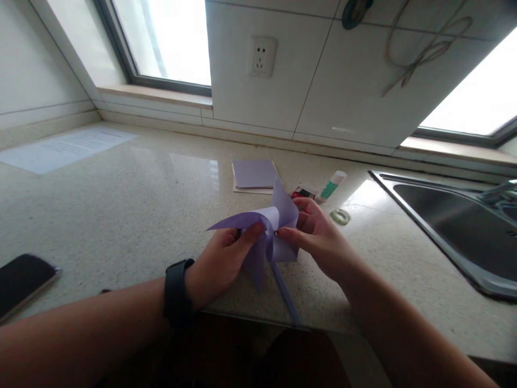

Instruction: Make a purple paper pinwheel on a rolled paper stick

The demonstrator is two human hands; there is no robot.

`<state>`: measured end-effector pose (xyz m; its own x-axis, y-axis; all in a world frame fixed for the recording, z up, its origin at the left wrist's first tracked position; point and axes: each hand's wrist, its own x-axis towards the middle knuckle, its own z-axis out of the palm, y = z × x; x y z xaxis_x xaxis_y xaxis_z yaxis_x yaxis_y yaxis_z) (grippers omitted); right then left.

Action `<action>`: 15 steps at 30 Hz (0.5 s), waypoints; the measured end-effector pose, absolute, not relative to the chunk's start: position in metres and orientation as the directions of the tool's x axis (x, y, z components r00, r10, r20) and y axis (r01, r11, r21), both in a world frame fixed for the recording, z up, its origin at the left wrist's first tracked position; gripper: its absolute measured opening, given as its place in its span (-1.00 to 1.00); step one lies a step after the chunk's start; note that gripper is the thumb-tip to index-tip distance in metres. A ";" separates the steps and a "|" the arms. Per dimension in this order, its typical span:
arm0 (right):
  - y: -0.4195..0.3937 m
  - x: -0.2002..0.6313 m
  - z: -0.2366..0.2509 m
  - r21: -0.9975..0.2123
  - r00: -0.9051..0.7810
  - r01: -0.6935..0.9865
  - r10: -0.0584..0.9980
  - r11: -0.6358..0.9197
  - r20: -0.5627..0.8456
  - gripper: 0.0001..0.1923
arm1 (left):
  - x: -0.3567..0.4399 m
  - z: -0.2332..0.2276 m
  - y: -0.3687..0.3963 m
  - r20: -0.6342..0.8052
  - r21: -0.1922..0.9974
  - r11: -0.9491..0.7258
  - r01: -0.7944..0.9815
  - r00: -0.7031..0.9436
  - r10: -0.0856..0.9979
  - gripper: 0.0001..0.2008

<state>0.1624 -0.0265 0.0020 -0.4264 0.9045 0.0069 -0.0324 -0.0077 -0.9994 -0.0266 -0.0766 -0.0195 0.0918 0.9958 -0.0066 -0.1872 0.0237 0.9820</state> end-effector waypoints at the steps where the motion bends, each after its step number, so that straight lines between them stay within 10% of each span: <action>1: -0.027 0.162 0.002 -0.999 -0.428 -0.039 0.904 -0.004 0.013 -0.42 | -0.027 -0.019 -0.077 -0.005 0.986 0.020 -0.168 0.089 0.996 -0.60; 15: -0.027 0.158 -0.001 -0.997 -0.450 -0.065 0.893 -0.028 0.004 -0.43 | -0.029 -0.021 -0.080 0.110 0.987 -0.117 0.111 0.064 0.992 -0.62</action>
